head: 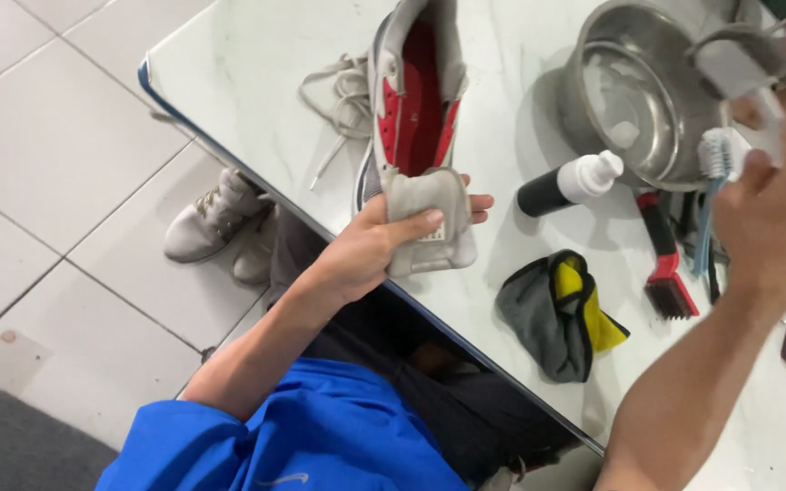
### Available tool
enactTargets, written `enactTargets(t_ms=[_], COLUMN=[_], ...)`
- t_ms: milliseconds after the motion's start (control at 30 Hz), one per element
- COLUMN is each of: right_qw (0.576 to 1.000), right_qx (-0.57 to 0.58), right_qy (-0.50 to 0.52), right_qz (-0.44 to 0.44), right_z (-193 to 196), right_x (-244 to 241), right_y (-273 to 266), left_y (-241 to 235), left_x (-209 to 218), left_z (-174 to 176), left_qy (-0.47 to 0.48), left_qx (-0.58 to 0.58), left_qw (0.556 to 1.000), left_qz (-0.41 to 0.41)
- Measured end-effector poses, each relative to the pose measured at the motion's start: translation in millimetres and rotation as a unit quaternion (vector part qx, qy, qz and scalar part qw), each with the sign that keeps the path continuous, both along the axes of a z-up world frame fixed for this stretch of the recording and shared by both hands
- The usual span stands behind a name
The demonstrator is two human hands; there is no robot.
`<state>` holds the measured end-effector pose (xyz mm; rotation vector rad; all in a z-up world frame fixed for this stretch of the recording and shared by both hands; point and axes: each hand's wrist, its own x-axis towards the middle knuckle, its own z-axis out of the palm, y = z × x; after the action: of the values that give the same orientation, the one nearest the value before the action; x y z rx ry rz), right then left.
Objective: The person cleans a white sneaker with red accents by applying foam cleaner and scrubbing the upper, heel, and interior with a brush. They wipe the shoe with a cloth and continue scrubbing the heel and inside of the shoe.
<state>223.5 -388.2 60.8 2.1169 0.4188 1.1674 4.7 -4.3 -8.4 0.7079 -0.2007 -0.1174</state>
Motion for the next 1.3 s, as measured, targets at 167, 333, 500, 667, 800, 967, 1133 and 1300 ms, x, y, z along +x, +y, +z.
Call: enactTargets(t_ms=[167, 333, 500, 667, 800, 967, 1133, 1300], right_qw=[0.967, 0.97, 0.976, 0.978, 0.987, 0.992, 0.86, 0.852], right_qx=[0.111, 0.092, 0.093, 0.108, 0.086, 0.072, 0.372, 0.362], right_qy=[0.161, 0.179, 0.149, 0.152, 0.075, -0.031, 0.31, 0.337], right_qz=[-0.161, -0.138, -0.126, -0.092, -0.11, 0.094, 0.162, 0.171], right_z=[-31, -52, -50, -47, -38, -15, -20, -19], right_x=[41, 53, 59, 55, 51, 31, 36, 46], right_y=[56, 74, 69, 58, 36, 25, 9, -17], left_y=[2, 3, 6, 5, 6, 6, 4, 4], left_x=[0, -2, 3, 3, 5, 7, 9, 13], left_z=[4, 10, 18, 20, 10, 1, -4, -9], left_qy=[0.005, 0.076, 0.103, 0.112, 0.132, 0.099, 0.078, 0.065], left_qx=[0.009, -0.053, -0.11, -0.086, -0.151, -0.203, -0.212, -0.199], left_qw=[1.0, 0.995, 0.986, 0.989, 0.976, 0.971, 0.967, 0.971], left_qz=[-0.002, -0.032, -0.07, -0.054, -0.086, -0.083, -0.118, -0.114])
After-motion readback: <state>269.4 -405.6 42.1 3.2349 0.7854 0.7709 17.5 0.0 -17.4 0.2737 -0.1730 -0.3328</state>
